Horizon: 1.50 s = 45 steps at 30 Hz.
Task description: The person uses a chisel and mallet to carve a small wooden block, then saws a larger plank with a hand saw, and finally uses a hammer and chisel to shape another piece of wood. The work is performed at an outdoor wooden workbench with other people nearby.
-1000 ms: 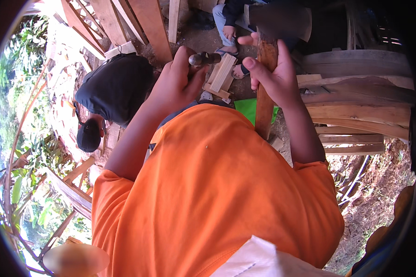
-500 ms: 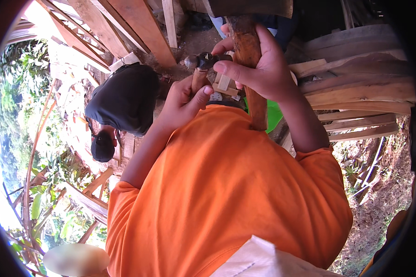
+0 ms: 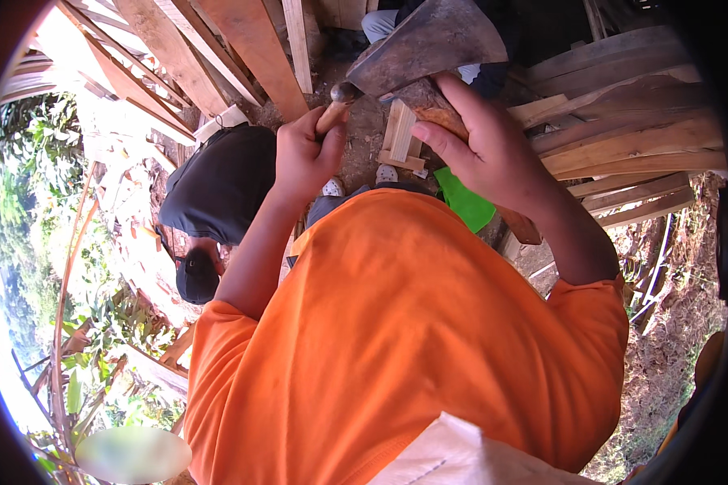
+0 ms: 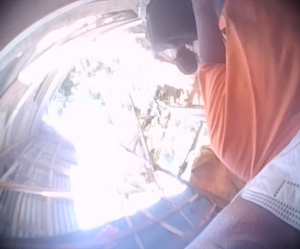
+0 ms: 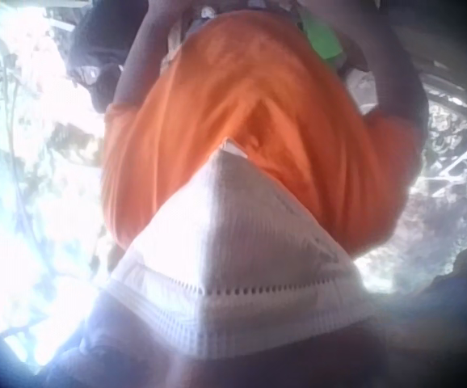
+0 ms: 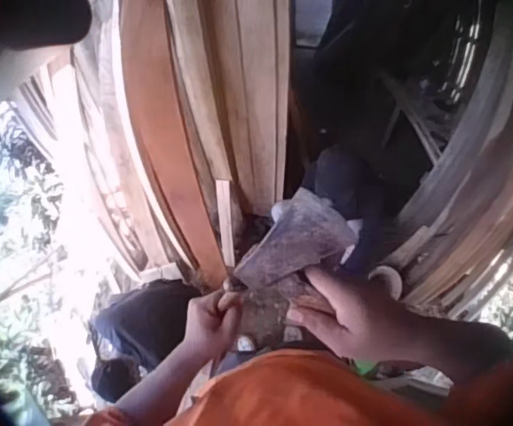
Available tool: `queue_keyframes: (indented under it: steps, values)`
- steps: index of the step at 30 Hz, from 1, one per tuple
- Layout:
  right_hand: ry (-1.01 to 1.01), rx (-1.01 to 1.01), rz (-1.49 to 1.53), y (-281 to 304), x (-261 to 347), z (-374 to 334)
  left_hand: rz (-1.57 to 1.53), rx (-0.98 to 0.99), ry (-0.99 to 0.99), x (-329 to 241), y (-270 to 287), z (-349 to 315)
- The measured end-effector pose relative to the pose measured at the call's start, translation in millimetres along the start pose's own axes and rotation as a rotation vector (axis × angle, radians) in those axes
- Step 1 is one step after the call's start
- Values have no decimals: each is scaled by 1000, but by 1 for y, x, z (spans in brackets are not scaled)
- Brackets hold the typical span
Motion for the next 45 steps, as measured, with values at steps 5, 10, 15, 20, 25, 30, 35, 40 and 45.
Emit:
queue_keyframes:
  steps: [5, 10, 15, 20, 25, 30, 35, 40, 45]
  values:
    - [-1, -214, 373, 40, 22, -2, 7, 60, 37, 27, 27, -14]
    - [97, -180, 100, -26, 27, -5, 35, 95, 25, 30, 34, -10]
    - [-142, -198, 415, 0, 29, -5, 54, 67, 27, 46, 51, -21]
    - [47, -347, 255, -7, 38, -17, -27, 47, 5, 33, 49, -10]
    - [-51, -215, 231, -28, 28, -13, 99, 91, -31, 46, 48, -4]
    - [30, -411, 293, 8, 28, -16, 119, 76, -61, 42, 51, -6]
    - [5, -210, 63, -42, 11, -10, 78, 138, -51, 38, 34, -4]
    - [-130, -367, 466, 26, 10, -20, 90, 75, -36, 47, 45, -8]
    - [101, -199, -119, -46, 13, -15, 56, 122, 43, 51, 25, 0]
Point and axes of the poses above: each hand's wrist, its own z-axis towards the middle knuckle, its own y-axis out of the back of the hand, x = y × z, the point moved 9 cm from there along z, towards the middle knuckle, and after that the axes turned 11 degrees about -y, right-handed, at the moved point
